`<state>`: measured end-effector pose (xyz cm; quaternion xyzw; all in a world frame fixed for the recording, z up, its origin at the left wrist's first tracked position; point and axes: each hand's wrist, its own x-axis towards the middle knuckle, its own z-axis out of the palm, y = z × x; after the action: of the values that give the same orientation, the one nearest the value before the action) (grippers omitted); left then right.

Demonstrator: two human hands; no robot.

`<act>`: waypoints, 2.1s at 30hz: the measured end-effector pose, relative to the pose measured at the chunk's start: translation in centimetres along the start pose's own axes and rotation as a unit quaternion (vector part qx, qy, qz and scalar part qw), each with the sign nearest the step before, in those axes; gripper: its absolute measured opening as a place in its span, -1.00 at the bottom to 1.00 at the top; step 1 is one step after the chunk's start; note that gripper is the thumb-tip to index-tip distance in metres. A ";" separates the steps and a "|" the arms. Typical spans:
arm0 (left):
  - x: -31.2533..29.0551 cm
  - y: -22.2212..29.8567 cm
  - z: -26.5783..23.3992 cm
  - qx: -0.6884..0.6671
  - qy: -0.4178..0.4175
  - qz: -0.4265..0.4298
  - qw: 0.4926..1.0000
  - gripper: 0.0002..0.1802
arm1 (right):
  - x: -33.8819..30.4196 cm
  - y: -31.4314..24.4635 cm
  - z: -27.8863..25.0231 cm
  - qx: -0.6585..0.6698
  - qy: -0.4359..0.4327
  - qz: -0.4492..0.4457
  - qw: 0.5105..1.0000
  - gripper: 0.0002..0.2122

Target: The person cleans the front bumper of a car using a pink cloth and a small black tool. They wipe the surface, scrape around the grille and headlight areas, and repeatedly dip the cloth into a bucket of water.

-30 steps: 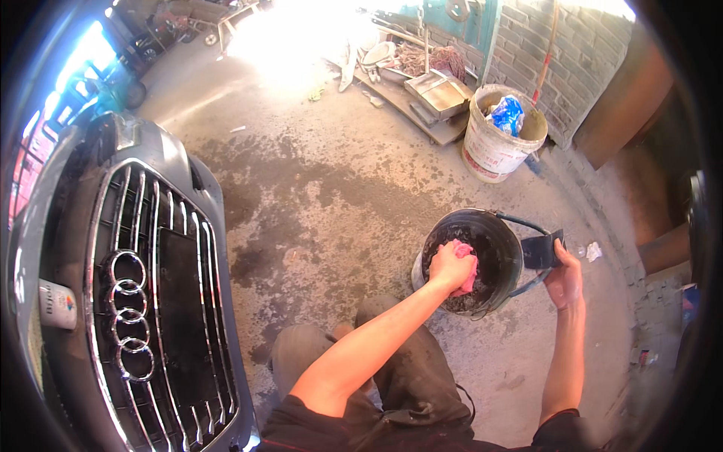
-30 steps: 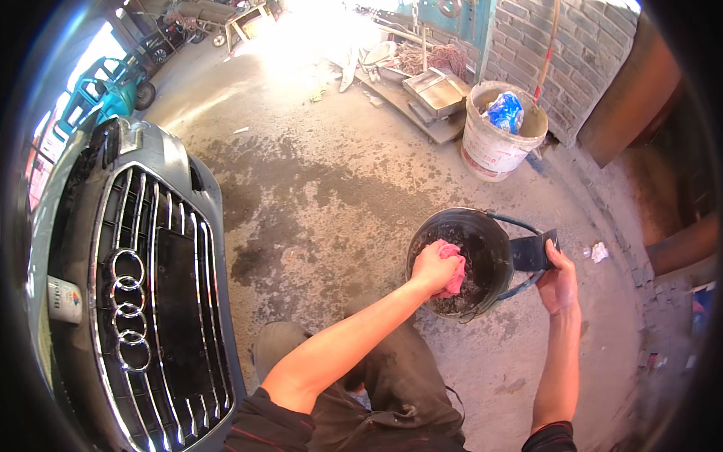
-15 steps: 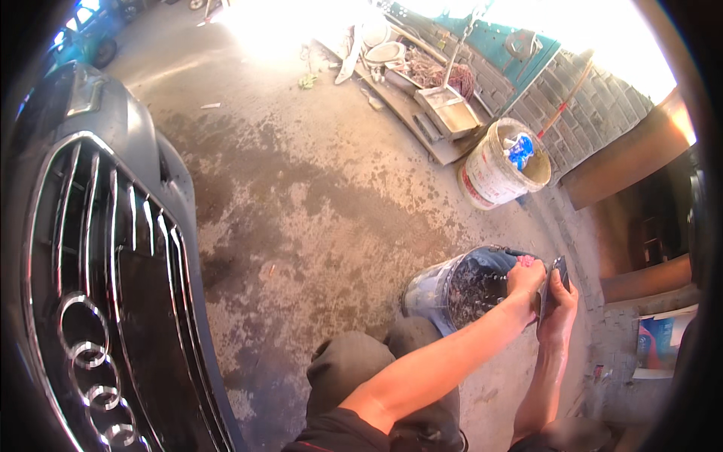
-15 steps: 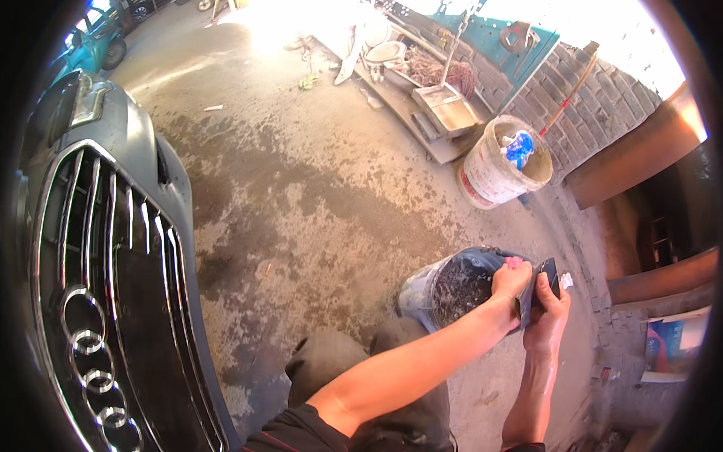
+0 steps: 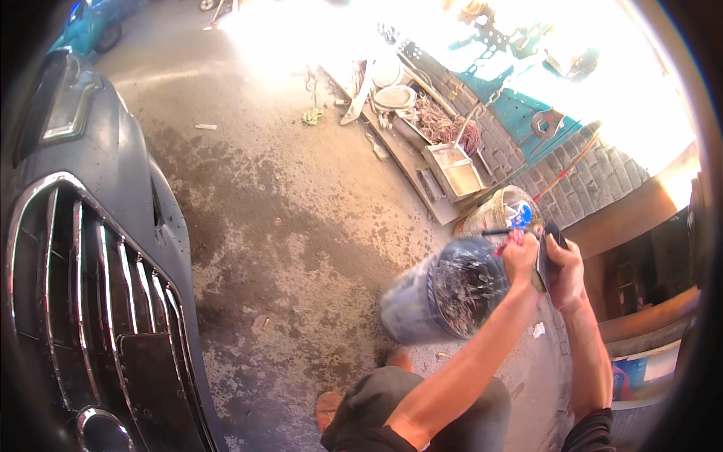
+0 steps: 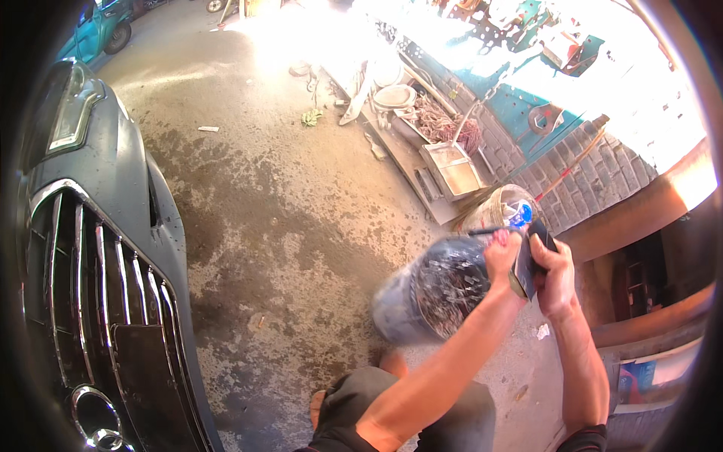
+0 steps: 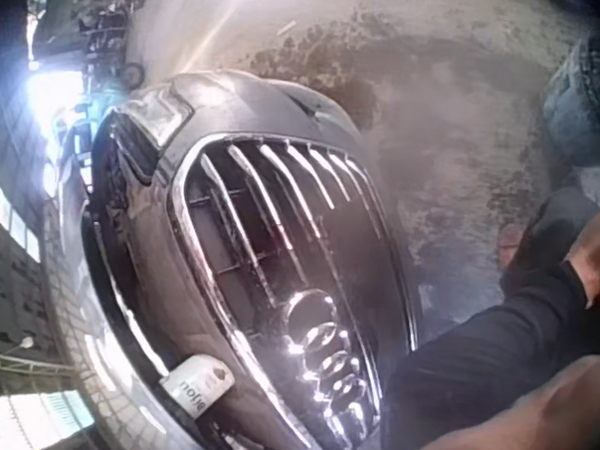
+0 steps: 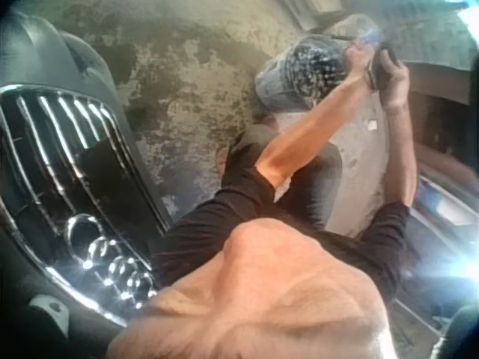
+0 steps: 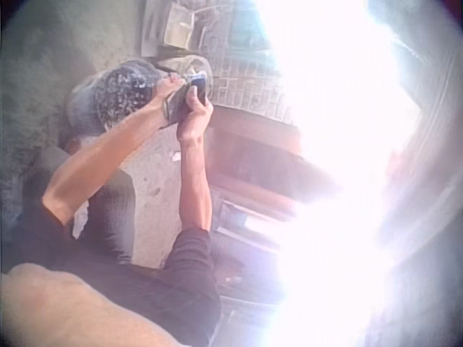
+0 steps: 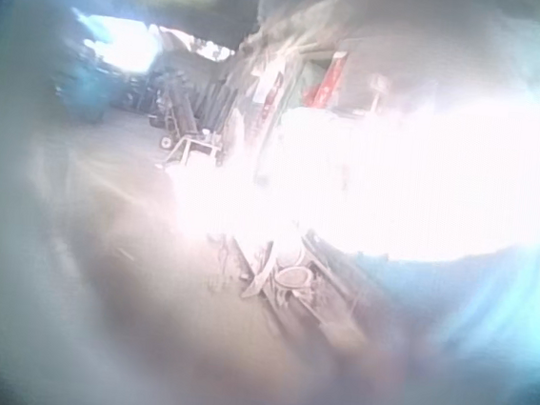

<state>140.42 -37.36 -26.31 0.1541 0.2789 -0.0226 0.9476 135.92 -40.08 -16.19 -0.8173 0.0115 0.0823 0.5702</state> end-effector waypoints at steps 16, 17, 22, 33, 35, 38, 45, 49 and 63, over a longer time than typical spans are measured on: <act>30.6 21.5 -4.7 0.068 -0.194 0.416 0.886 -0.71 | 24.9 -3.7 18.2 -0.041 -0.235 -0.120 0.964 -0.76; 29.2 20.8 -3.1 0.003 -0.214 0.347 0.913 -0.69 | 27.9 -2.5 17.4 -0.039 -0.251 -0.113 0.960 -0.76; 28.3 25.0 -5.4 -0.105 -0.195 0.231 0.947 -0.66 | 30.6 -2.9 19.6 -0.066 -0.266 -0.156 0.949 -0.78; 34.8 23.3 -12.9 0.946 0.016 0.099 0.309 -0.45 | 39.3 3.6 16.9 0.039 -0.174 -0.170 0.969 -0.77; 35.6 21.6 -16.0 0.964 0.007 0.049 0.262 -0.49 | 38.8 4.3 17.7 0.051 -0.165 -0.195 0.965 -0.75; 35.8 20.4 -18.0 0.965 0.009 0.041 0.258 -0.54 | 38.1 5.5 19.5 0.040 -0.098 -0.311 0.945 -0.70; 31.9 23.1 -12.7 0.876 -0.007 0.091 0.473 -0.80 | 40.8 7.2 17.7 0.008 -0.072 -0.317 0.946 -0.65; 29.7 24.7 -13.1 0.539 0.125 0.213 0.805 -0.82 | 42.1 8.3 19.4 -0.009 -0.021 -0.328 0.945 -0.63; 25.7 27.4 -8.4 -0.229 -0.232 0.210 0.922 -0.73 | 39.7 9.4 21.0 0.303 -0.045 -0.065 0.950 -0.48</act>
<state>161.24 -7.59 -39.11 -0.0214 0.0106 0.2060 0.9783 171.42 -20.73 -37.84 -0.6001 -0.0431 0.0746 0.7953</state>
